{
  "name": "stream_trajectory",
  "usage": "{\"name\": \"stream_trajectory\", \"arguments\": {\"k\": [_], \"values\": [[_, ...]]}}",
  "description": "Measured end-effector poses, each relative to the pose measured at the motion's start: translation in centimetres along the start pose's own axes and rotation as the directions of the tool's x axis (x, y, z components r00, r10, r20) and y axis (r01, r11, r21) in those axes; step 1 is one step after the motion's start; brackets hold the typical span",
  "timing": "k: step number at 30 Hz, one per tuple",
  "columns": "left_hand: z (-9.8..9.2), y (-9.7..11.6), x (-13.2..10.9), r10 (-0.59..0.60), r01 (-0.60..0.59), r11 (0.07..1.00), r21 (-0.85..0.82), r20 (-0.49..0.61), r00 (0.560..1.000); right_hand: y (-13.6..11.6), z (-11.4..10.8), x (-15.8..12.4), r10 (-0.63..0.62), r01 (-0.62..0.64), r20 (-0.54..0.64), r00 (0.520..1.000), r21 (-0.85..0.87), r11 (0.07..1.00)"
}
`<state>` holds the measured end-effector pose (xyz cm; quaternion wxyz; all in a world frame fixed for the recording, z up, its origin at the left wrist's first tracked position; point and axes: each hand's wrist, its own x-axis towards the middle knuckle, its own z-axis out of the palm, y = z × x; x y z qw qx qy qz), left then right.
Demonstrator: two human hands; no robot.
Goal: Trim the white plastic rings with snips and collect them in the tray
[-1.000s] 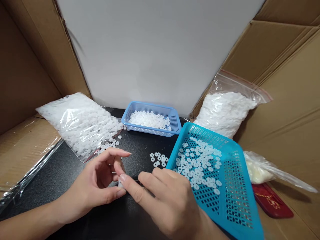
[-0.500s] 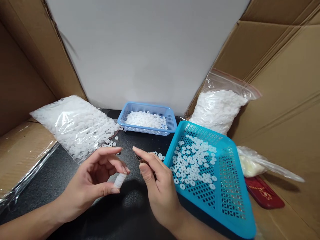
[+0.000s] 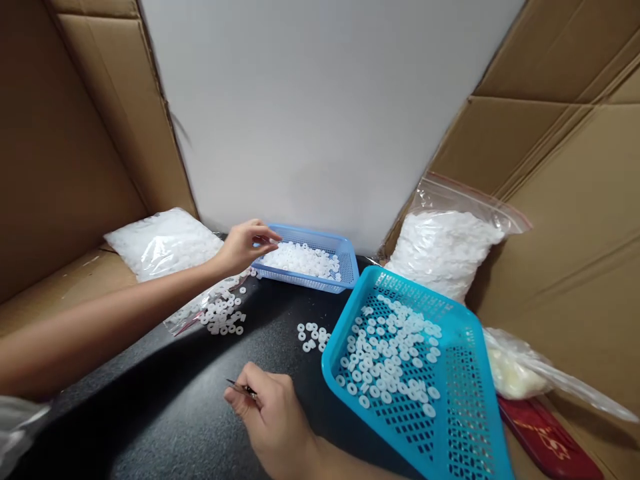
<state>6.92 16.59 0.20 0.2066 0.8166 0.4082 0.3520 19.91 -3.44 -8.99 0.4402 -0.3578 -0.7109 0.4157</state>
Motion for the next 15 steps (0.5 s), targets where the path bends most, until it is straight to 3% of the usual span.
{"name": "stream_trajectory", "arguments": {"k": [3, 5, 8, 12, 15], "values": [[0.9, -1.6, 2.1, -0.006, -0.007, 0.991, 0.131, 0.099, 0.995, -0.2, -0.1, -0.1, -0.012, 0.011, 0.035, 0.999, 0.009, 1.000], [1.0, -1.9, 1.3, 0.007, -0.034, 0.980, 0.195, 0.137, 0.991, -0.3, -0.1, -0.1, -0.019, 0.019, 0.044, 0.999, 0.020, 1.000], [0.2, -1.6, -2.5, 0.040, -0.087, 0.961, 0.262, 0.180, 0.983, -0.3, 0.2, -0.2, -0.032, 0.031, 0.057, 0.998, 0.026, 0.999], [-1.0, -0.7, -8.4, 0.065, -0.163, 0.944, 0.288, 0.321, 0.945, -0.1, 0.6, -0.3, -0.085, 0.088, 0.131, 0.988, -0.020, 0.996], [-1.1, -0.2, -11.2, 0.066, -0.187, 0.941, 0.283, 0.386, 0.920, 0.1, 0.7, -0.4, -0.111, 0.123, 0.172, 0.979, -0.066, 0.990]]}}
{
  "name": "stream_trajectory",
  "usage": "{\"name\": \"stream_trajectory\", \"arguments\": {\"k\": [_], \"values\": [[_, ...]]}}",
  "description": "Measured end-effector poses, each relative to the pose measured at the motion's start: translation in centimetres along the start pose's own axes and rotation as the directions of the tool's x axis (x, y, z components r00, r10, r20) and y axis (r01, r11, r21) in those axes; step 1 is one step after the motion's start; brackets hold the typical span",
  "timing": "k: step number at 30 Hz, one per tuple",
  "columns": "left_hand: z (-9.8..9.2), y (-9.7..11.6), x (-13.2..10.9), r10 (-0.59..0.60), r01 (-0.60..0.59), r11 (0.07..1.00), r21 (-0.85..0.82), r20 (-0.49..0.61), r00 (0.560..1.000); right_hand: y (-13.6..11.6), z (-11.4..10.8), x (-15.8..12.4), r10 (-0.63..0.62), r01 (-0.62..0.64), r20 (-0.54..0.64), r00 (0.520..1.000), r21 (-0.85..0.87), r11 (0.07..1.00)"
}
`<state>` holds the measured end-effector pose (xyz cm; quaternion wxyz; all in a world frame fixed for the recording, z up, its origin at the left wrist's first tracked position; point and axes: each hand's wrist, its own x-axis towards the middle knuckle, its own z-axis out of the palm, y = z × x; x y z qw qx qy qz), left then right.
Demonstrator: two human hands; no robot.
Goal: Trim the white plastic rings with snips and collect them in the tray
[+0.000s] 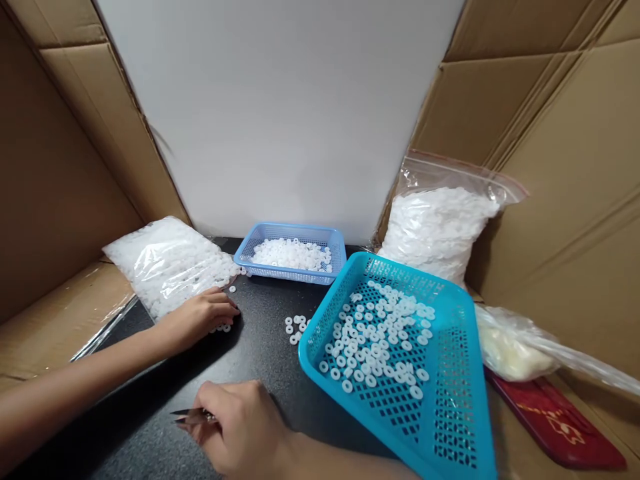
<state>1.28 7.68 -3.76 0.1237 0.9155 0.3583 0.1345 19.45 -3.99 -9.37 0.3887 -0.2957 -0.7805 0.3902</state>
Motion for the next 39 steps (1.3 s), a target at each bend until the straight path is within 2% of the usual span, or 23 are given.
{"name": "stream_trajectory", "arguments": {"k": [2, 5, 10, 14, 23, 32, 39], "values": [[0.4, 0.2, -0.7, -0.013, 0.013, 1.000, 0.002, -0.002, 1.000, 0.0, -0.1, 0.0, 0.008, -0.008, 0.011, 1.000, -0.002, 1.000], [0.6, -0.4, -0.5, -0.082, 0.082, 0.997, 0.010, -0.043, 0.996, -0.1, -0.1, 0.2, 0.009, -0.009, 0.008, 1.000, 0.021, 1.000], [0.3, -3.1, 2.0, -0.264, 0.271, 0.962, 0.045, -0.123, 0.957, -0.1, -0.1, 0.4, 0.019, -0.019, -0.008, 1.000, 0.033, 0.999], [0.2, -4.7, 3.6, -0.333, 0.342, 0.937, 0.069, -0.112, 0.936, 0.0, -0.1, 0.5, 0.020, -0.020, 0.002, 1.000, 0.005, 1.000], [0.5, -4.8, 3.1, -0.260, 0.263, 0.958, 0.113, -0.037, 0.965, -0.4, -0.5, 0.7, 0.019, -0.017, 0.048, 0.999, -0.049, 0.999], [-0.8, -5.3, 2.3, -0.205, 0.205, 0.970, 0.127, -0.016, 0.979, -0.7, -0.7, 0.9, 0.006, -0.003, 0.041, 0.999, -0.079, 0.997], [-1.1, -4.8, -0.5, -0.171, 0.175, 0.973, 0.148, -0.042, 0.984, -0.6, -0.7, 0.9, -0.004, 0.007, 0.036, 0.999, -0.073, 0.997]]}}
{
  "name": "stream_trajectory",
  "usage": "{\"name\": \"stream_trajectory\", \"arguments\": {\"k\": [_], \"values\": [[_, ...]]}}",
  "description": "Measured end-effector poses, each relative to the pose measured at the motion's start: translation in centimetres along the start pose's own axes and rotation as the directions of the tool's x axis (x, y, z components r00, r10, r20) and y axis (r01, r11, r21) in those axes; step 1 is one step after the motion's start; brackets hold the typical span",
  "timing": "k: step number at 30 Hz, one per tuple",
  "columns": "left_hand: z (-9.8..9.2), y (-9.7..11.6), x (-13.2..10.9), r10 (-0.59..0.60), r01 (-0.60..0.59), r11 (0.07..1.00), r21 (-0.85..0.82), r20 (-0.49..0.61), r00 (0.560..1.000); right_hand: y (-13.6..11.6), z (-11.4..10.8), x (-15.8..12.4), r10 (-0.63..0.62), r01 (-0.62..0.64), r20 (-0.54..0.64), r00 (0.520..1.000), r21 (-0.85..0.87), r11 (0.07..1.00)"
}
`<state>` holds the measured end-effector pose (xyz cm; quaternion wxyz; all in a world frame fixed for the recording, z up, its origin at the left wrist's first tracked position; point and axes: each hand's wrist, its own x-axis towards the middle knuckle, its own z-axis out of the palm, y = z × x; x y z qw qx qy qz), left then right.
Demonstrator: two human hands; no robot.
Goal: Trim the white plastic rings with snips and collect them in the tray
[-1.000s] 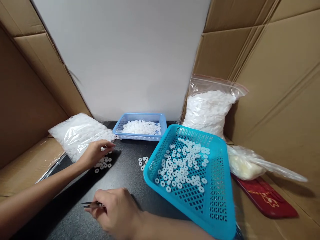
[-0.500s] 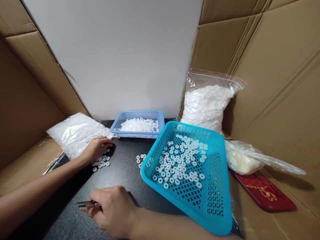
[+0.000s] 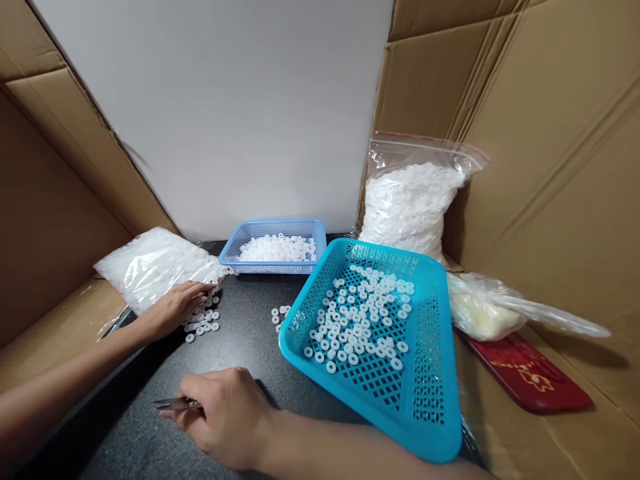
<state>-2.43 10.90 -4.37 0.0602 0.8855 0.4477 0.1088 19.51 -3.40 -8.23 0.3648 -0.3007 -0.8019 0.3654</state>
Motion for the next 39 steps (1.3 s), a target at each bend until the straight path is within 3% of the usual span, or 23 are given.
{"name": "stream_trajectory", "arguments": {"k": [5, 10, 18, 22, 28, 33, 39], "values": [[0.3, 1.1, -3.5, -0.028, 0.028, 0.999, 0.043, -0.006, 1.000, 0.0, 0.1, -0.1, -0.009, 0.010, -0.015, 1.000, 0.026, 1.000], [2.4, 3.1, -5.0, -0.041, 0.041, 0.996, 0.077, 0.004, 0.999, -0.1, 0.3, -0.1, -0.020, 0.021, -0.024, 0.999, 0.040, 0.999], [4.9, 5.2, -2.1, 0.026, -0.025, 0.998, 0.051, -0.017, 1.000, -0.1, 0.3, -0.2, -0.022, 0.023, -0.029, 0.999, 0.045, 0.999], [4.2, 4.8, -1.2, 0.043, -0.042, 0.999, 0.017, -0.088, 0.995, 0.0, 0.4, -0.2, -0.020, 0.022, -0.030, 0.999, 0.066, 0.998], [2.2, 4.4, -2.6, 0.050, -0.051, 0.999, 0.001, -0.169, 0.984, 0.1, 0.4, -0.2, -0.016, 0.019, -0.030, 0.999, 0.121, 0.993], [2.7, 5.7, -3.1, 0.081, -0.076, 0.996, 0.038, -0.132, 0.988, 0.0, 0.4, -0.3, -0.005, 0.010, -0.036, 0.999, 0.140, 0.990], [2.9, 6.3, -1.5, 0.017, -0.005, 0.997, 0.073, -0.166, 0.986, 0.1, 0.4, -0.1, -0.003, 0.008, -0.034, 0.999, 0.139, 0.990]]}}
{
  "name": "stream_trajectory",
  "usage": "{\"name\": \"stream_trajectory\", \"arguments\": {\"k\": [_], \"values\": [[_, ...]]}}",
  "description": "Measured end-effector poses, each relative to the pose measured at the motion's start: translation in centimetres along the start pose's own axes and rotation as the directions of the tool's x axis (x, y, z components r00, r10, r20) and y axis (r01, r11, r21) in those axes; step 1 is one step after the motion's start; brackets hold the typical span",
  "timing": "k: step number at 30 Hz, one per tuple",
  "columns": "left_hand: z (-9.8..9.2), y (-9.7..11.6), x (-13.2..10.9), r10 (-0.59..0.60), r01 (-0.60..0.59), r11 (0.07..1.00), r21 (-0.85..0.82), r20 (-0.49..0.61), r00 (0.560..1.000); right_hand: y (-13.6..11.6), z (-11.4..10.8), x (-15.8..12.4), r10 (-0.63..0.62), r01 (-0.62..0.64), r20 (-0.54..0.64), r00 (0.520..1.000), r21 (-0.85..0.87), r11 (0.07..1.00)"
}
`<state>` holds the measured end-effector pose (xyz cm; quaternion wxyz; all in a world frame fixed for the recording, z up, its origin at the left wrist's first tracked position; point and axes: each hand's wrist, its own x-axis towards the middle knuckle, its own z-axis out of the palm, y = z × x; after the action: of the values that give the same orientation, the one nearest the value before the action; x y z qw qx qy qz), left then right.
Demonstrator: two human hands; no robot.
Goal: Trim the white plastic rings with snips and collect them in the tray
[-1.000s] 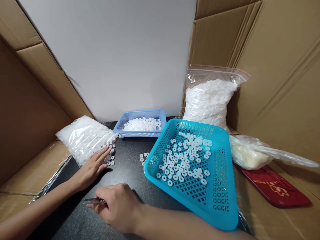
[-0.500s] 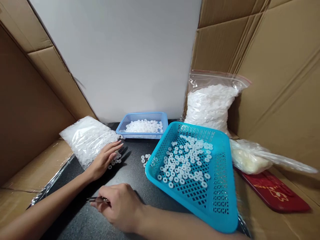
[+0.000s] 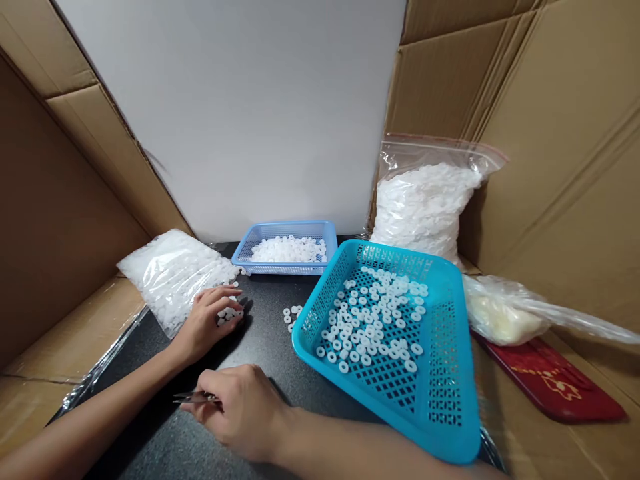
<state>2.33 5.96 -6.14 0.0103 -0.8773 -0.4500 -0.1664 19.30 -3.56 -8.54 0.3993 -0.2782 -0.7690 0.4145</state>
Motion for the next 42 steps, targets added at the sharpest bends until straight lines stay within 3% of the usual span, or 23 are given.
{"name": "stream_trajectory", "arguments": {"k": [7, 17, 21, 29, 42], "values": [[0.4, -0.9, 1.1, -0.088, 0.087, 0.993, 0.078, 0.005, 0.996, 0.1, 0.0, -0.1, -0.002, 0.002, 0.006, 1.000, 0.023, 1.000], [-0.2, 0.6, 0.3, 0.067, -0.060, 0.983, 0.174, -0.035, 0.997, 0.0, 0.0, -0.1, 0.002, -0.002, 0.014, 1.000, -0.011, 1.000], [0.1, 0.5, 0.1, 0.061, -0.053, 0.979, 0.198, -0.034, 0.998, 0.0, 0.0, 0.0, -0.001, 0.001, 0.023, 1.000, -0.027, 1.000], [0.6, -1.0, 1.1, 0.050, -0.063, 0.963, 0.262, 0.055, 0.997, -0.3, -0.2, 0.1, 0.006, -0.004, 0.045, 0.999, -0.058, 0.998], [0.4, -1.5, 2.3, 0.077, -0.118, 0.965, 0.236, 0.177, 0.981, -0.3, -0.2, 0.1, 0.015, -0.010, 0.056, 0.998, -0.082, 0.997]]}}
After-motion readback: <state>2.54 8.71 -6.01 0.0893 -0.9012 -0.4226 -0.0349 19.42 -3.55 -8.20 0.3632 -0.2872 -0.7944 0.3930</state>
